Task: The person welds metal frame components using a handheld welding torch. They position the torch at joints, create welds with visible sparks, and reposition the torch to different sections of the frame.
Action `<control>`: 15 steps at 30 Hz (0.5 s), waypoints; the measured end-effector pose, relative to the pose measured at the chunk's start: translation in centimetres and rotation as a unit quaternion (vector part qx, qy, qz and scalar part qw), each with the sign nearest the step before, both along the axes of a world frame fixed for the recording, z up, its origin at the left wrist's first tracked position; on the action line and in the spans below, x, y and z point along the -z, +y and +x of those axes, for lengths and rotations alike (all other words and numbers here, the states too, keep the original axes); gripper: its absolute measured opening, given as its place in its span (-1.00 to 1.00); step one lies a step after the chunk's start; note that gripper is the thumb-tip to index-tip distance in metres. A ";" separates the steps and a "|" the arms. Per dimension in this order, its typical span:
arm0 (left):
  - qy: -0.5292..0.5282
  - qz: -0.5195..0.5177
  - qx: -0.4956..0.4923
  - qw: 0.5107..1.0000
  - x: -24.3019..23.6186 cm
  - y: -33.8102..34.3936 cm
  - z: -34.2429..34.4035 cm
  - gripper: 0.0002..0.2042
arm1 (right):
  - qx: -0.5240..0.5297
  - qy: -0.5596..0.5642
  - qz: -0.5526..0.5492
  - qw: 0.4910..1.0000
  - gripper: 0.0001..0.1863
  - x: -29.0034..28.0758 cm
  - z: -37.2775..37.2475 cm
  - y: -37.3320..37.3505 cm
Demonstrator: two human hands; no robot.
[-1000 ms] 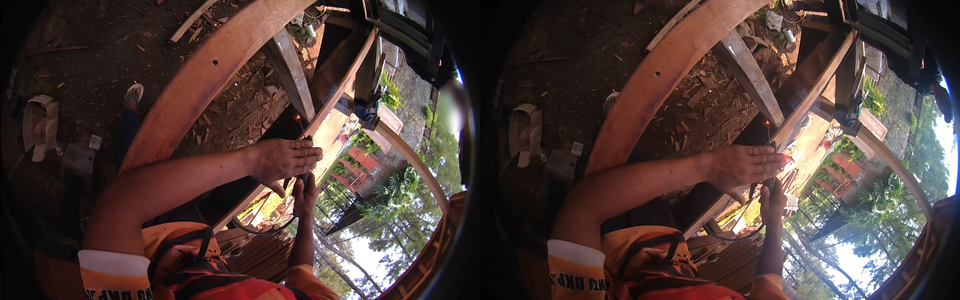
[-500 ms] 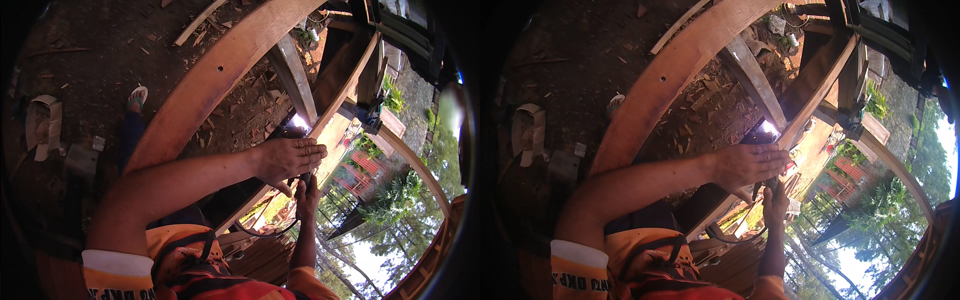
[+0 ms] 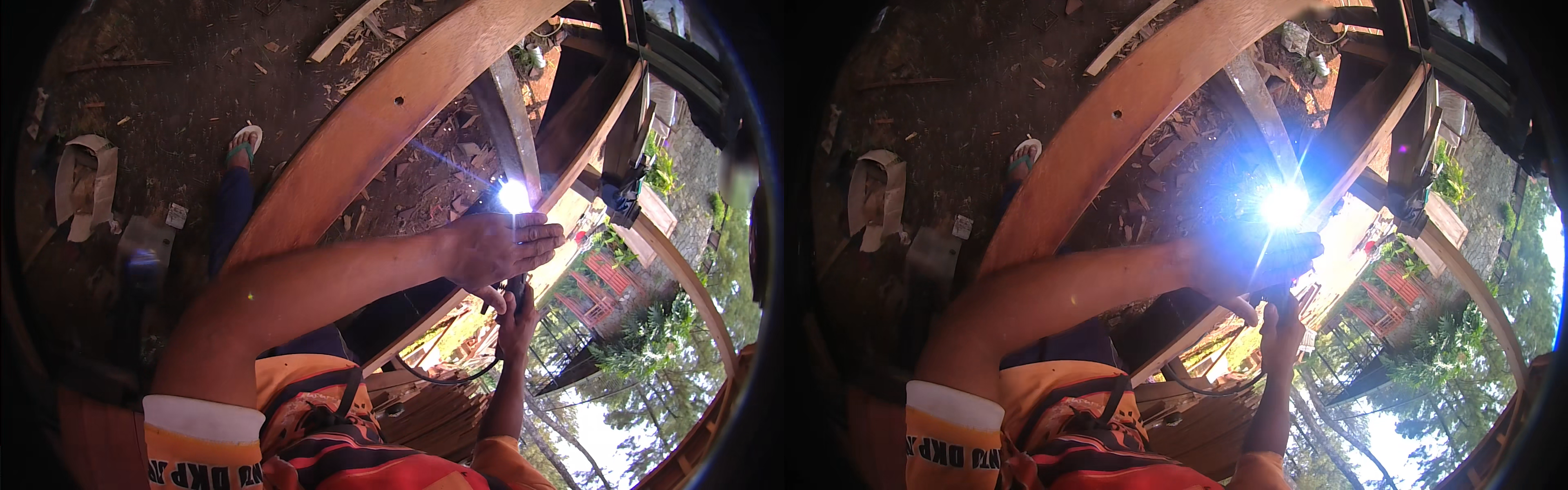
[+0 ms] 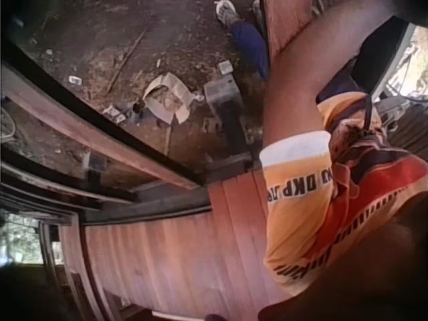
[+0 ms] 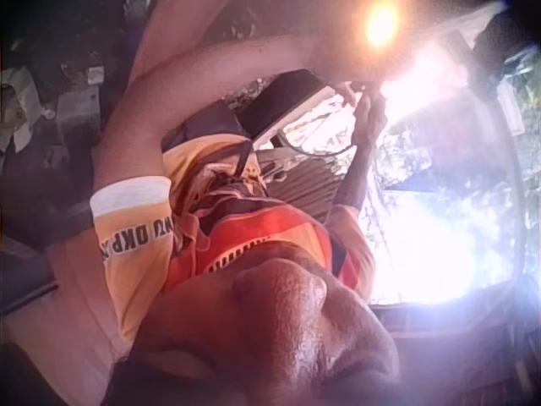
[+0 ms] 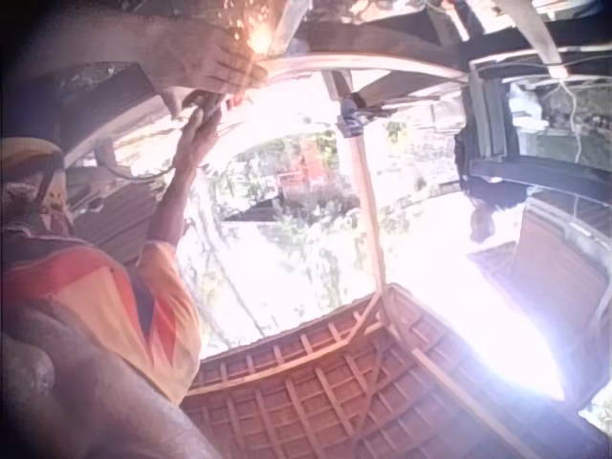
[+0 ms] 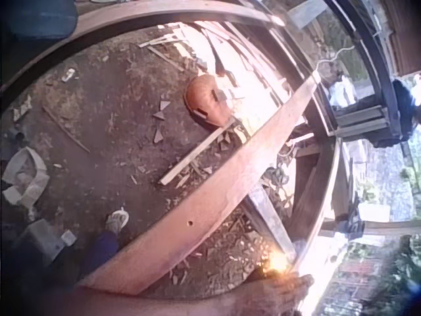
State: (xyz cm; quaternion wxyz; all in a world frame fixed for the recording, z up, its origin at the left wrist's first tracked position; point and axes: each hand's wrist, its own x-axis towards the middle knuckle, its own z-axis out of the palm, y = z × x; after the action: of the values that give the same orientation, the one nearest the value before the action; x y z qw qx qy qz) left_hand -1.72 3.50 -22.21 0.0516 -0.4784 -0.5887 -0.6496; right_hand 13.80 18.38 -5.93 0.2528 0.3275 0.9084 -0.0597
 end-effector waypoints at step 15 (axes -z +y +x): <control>0.066 -0.025 0.099 0.993 -0.7 -1.3 0.4 0.15 | -0.006 0.022 -0.026 0.999 -0.50 -0.9 -0.6 -1.2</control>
State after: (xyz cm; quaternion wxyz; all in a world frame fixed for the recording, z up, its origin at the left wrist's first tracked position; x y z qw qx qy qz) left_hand -1.34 2.21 -21.54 0.0143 -0.5772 -0.5499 -0.6036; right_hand 13.17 17.14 -5.02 0.2415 0.3143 0.9137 -0.0892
